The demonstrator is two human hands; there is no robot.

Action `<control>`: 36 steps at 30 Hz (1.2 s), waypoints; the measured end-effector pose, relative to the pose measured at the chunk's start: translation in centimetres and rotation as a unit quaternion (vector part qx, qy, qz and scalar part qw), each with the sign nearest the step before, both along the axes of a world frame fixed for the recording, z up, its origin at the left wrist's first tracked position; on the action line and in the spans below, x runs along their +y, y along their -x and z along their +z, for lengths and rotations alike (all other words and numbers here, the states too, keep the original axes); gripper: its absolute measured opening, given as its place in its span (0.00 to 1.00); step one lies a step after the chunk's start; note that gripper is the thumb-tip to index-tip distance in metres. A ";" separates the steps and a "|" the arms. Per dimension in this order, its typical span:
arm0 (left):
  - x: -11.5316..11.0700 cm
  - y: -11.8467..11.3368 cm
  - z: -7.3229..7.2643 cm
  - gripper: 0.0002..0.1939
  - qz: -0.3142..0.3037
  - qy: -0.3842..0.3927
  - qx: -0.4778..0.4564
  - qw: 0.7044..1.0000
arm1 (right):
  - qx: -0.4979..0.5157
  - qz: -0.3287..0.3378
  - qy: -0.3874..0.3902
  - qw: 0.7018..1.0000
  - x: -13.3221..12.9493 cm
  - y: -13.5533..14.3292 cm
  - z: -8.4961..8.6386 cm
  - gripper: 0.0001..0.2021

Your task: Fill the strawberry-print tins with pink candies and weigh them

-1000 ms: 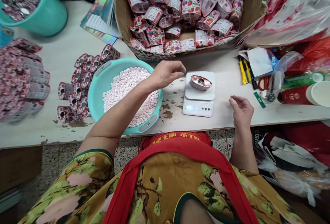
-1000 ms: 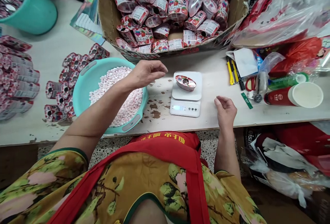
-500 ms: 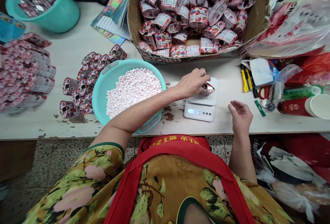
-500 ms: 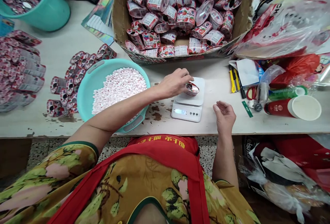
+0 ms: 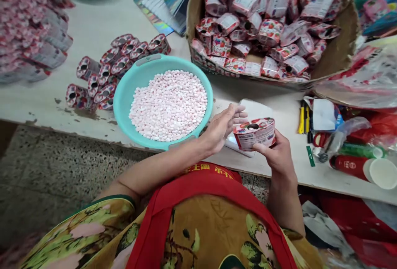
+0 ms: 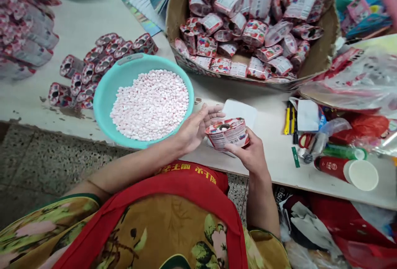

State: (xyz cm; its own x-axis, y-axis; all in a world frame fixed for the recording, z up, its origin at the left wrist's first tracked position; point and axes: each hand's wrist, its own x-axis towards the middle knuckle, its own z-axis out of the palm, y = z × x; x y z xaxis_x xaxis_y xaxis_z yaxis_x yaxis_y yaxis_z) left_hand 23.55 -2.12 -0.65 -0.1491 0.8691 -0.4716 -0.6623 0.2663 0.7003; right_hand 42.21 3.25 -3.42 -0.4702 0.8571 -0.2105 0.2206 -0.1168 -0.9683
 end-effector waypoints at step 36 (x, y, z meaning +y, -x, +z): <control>1.7 4.4 2.6 0.11 -0.384 -0.214 0.615 0.655 | 0.068 0.004 0.007 0.998 -1.0 3.8 -3.3 0.22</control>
State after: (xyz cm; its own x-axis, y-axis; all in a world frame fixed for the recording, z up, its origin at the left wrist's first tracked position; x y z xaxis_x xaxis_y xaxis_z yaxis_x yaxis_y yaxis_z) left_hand 19.18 -0.40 1.93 0.3714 0.9238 -0.0932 0.6863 -0.2056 0.6977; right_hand 38.45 2.27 -6.71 -0.5015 0.8509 -0.1567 0.0891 -0.1294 -0.9876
